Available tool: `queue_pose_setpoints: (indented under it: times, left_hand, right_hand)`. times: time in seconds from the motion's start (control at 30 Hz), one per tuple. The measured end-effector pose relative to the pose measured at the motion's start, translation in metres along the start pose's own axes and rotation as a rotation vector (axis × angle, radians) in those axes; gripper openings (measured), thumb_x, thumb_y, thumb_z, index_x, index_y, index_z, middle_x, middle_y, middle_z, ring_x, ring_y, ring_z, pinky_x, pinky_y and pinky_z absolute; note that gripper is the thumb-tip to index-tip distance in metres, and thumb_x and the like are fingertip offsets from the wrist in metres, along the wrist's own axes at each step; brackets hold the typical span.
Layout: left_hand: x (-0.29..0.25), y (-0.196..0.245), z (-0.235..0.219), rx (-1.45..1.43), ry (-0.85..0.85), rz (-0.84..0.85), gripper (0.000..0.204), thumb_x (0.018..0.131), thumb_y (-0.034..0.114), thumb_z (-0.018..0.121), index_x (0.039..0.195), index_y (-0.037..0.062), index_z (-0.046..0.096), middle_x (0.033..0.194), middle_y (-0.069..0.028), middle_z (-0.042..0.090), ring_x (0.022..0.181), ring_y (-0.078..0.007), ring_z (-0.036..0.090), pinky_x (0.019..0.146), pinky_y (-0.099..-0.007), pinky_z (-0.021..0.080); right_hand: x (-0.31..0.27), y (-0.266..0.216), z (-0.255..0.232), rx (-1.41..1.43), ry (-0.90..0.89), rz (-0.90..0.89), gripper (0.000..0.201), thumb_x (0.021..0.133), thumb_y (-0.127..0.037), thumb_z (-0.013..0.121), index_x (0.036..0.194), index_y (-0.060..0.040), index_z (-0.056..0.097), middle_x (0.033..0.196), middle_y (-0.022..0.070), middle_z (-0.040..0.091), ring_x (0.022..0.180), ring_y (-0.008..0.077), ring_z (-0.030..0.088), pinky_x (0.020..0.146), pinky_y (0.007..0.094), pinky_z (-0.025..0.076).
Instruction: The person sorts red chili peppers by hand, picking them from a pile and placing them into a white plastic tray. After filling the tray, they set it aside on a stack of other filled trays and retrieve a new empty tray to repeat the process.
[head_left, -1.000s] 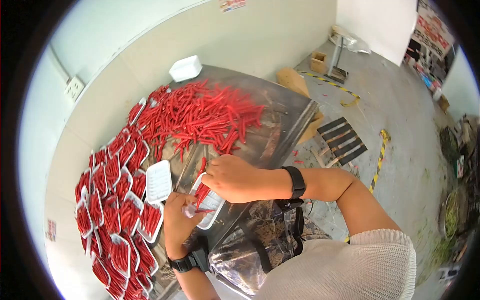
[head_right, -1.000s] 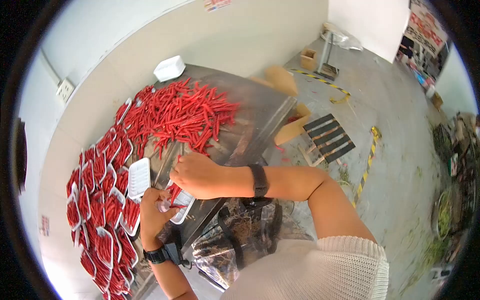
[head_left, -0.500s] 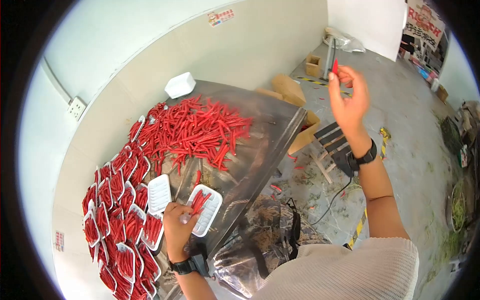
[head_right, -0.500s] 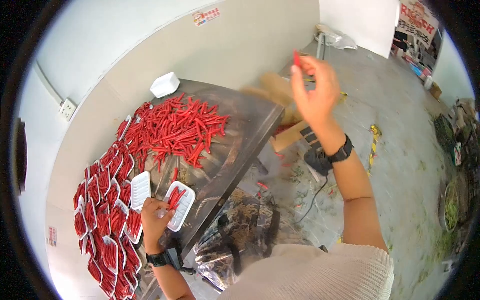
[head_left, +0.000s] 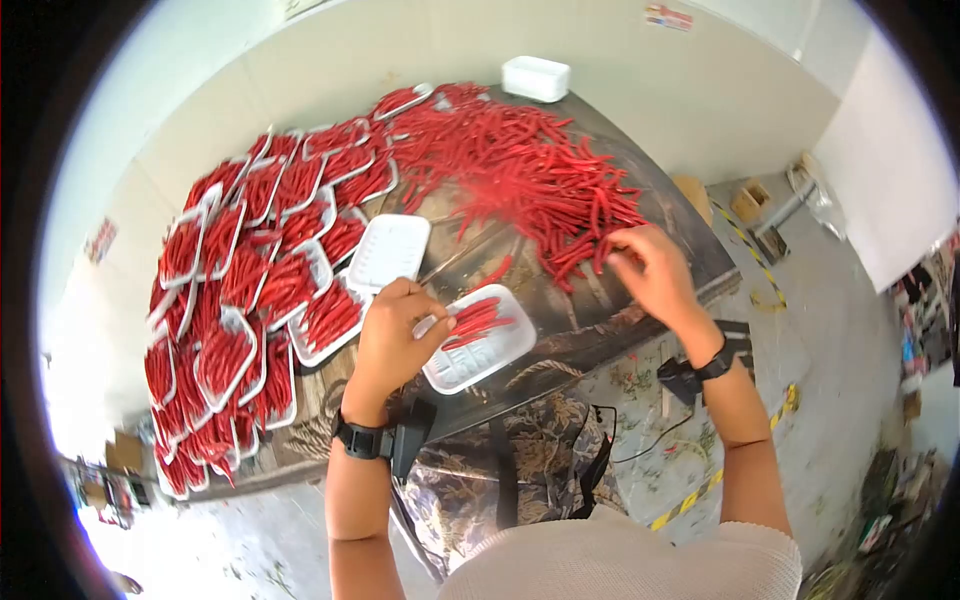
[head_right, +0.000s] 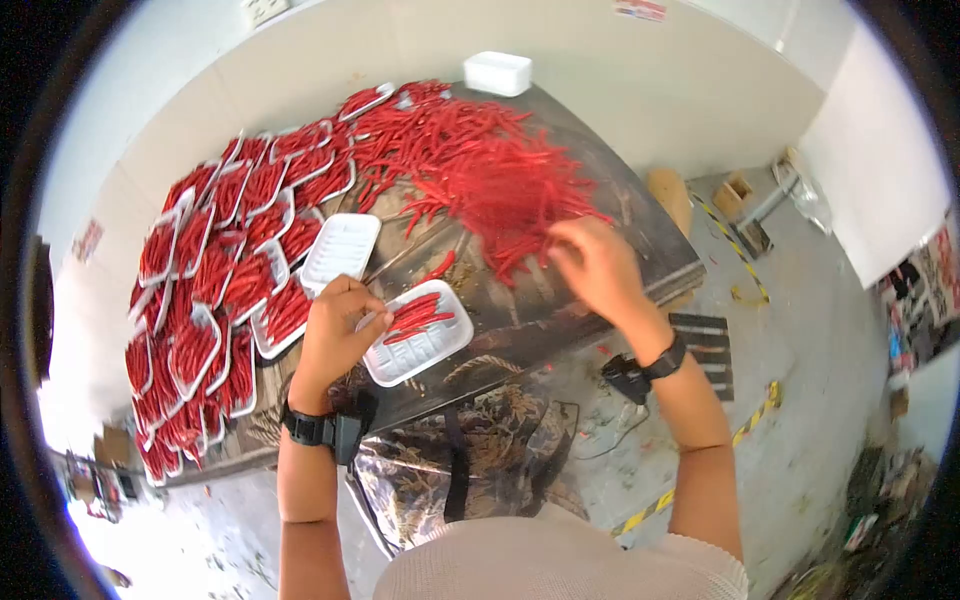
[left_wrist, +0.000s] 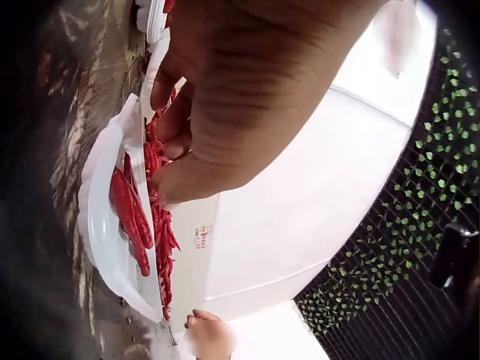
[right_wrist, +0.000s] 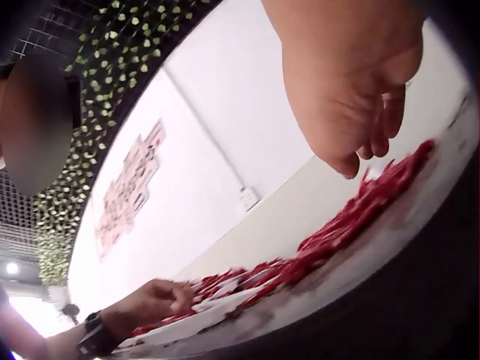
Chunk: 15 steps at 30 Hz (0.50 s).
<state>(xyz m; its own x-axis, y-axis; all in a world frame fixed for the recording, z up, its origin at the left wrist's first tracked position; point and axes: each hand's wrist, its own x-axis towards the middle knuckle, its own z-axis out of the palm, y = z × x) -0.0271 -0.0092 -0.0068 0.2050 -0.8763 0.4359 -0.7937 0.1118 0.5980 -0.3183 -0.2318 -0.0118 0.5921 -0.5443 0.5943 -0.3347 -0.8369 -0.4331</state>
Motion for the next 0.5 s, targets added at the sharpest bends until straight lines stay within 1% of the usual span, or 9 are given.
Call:
queue_pose_setpoints:
  times: [0.07, 0.1, 0.17, 0.2, 0.27, 0.37, 0.43, 0.47, 0.5]
  left_hand:
    - [0.001, 0.001, -0.004, -0.015, 0.058, -0.053, 0.013, 0.078, 0.010, 0.081, 0.086, 0.0018, 0.074, 0.085, -0.0119, 0.063, 0.081, -0.0276, 0.062, 0.073, -0.0364, 0.049]
    - [0.000, 0.000, -0.004, -0.021, 0.087, -0.089, 0.013, 0.078, 0.010, 0.081, 0.086, 0.0018, 0.074, 0.085, -0.0119, 0.063, 0.081, -0.0276, 0.062, 0.073, -0.0364, 0.049]
    - [0.001, -0.004, -0.005, -0.018, 0.119, -0.120, 0.012, 0.080, 0.009, 0.080, 0.087, 0.0016, 0.074, 0.085, -0.0122, 0.063, 0.080, -0.0271, 0.062, 0.073, -0.0360, 0.049]
    - [0.000, -0.007, -0.004, -0.038, 0.137, -0.119, 0.012, 0.081, 0.009, 0.079, 0.090, 0.0014, 0.074, 0.086, -0.0123, 0.064, 0.079, -0.0272, 0.063, 0.071, -0.0364, 0.049]
    - [0.000, -0.012, -0.002, -0.062, 0.168, -0.158, 0.013, 0.081, 0.009, 0.078, 0.091, 0.0014, 0.073, 0.086, -0.0123, 0.064, 0.079, -0.0274, 0.063, 0.071, -0.0368, 0.049]
    - [0.000, -0.012, -0.004, -0.096, 0.199, -0.186, 0.013, 0.081, 0.008, 0.077, 0.092, 0.0015, 0.072, 0.086, -0.0125, 0.064, 0.077, -0.0288, 0.063, 0.070, -0.0382, 0.050]
    - [0.000, -0.010, -0.006, -0.001, 0.171, -0.134, 0.012, 0.081, 0.008, 0.076, 0.091, 0.0019, 0.072, 0.084, -0.0130, 0.064, 0.077, -0.0302, 0.063, 0.070, -0.0393, 0.050]
    - [-0.001, -0.010, -0.005, 0.011, 0.180, -0.090, 0.011, 0.081, 0.008, 0.074, 0.090, 0.0028, 0.071, 0.083, -0.0134, 0.064, 0.077, -0.0320, 0.063, 0.070, -0.0405, 0.051]
    - [-0.002, -0.010, -0.005, 0.001, 0.180, -0.112, 0.011, 0.081, 0.008, 0.074, 0.090, 0.0028, 0.071, 0.083, -0.0134, 0.064, 0.077, -0.0320, 0.063, 0.070, -0.0405, 0.051]
  right_hand:
    - [0.021, -0.036, 0.028, 0.135, -0.160, -0.132, 0.022, 0.085, -0.012, 0.075, 0.106, -0.0068, 0.070, 0.098, 0.0115, 0.069, 0.090, 0.0330, 0.067, 0.079, 0.0416, 0.053]
    - [0.030, -0.055, 0.038, 0.205, -0.264, -0.155, 0.020, 0.084, -0.014, 0.076, 0.102, -0.0069, 0.070, 0.094, 0.0111, 0.068, 0.089, 0.0326, 0.067, 0.078, 0.0418, 0.053]
    - [0.050, -0.088, 0.053, 0.304, -0.433, -0.320, 0.016, 0.083, -0.016, 0.077, 0.094, -0.0066, 0.071, 0.088, 0.0107, 0.066, 0.086, 0.0323, 0.065, 0.075, 0.0425, 0.051]
    - [0.058, -0.100, 0.060, 0.313, -0.469, -0.345, 0.016, 0.083, -0.016, 0.077, 0.094, -0.0066, 0.071, 0.088, 0.0107, 0.066, 0.086, 0.0323, 0.065, 0.075, 0.0425, 0.051]
    - [0.069, -0.116, 0.074, 0.352, -0.647, -0.438, 0.016, 0.080, -0.020, 0.079, 0.085, -0.0068, 0.072, 0.085, 0.0103, 0.064, 0.083, 0.0324, 0.064, 0.074, 0.0432, 0.050]
    - [0.072, -0.125, 0.089, 0.317, -0.805, -0.498, 0.020, 0.078, -0.024, 0.081, 0.082, -0.0067, 0.072, 0.083, 0.0102, 0.063, 0.081, 0.0325, 0.064, 0.073, 0.0442, 0.049]
    - [0.066, -0.120, 0.097, 0.355, -0.846, -0.507, 0.023, 0.076, -0.027, 0.082, 0.082, -0.0067, 0.073, 0.084, 0.0100, 0.063, 0.083, 0.0322, 0.064, 0.075, 0.0445, 0.050]
    - [0.062, -0.117, 0.097, 0.355, -0.826, -0.563, 0.023, 0.075, -0.026, 0.082, 0.082, -0.0069, 0.073, 0.085, 0.0098, 0.064, 0.083, 0.0319, 0.064, 0.076, 0.0445, 0.050]
    - [0.057, -0.114, 0.097, 0.355, -0.802, -0.610, 0.022, 0.075, -0.026, 0.082, 0.082, -0.0070, 0.073, 0.085, 0.0095, 0.064, 0.084, 0.0316, 0.064, 0.076, 0.0445, 0.051]
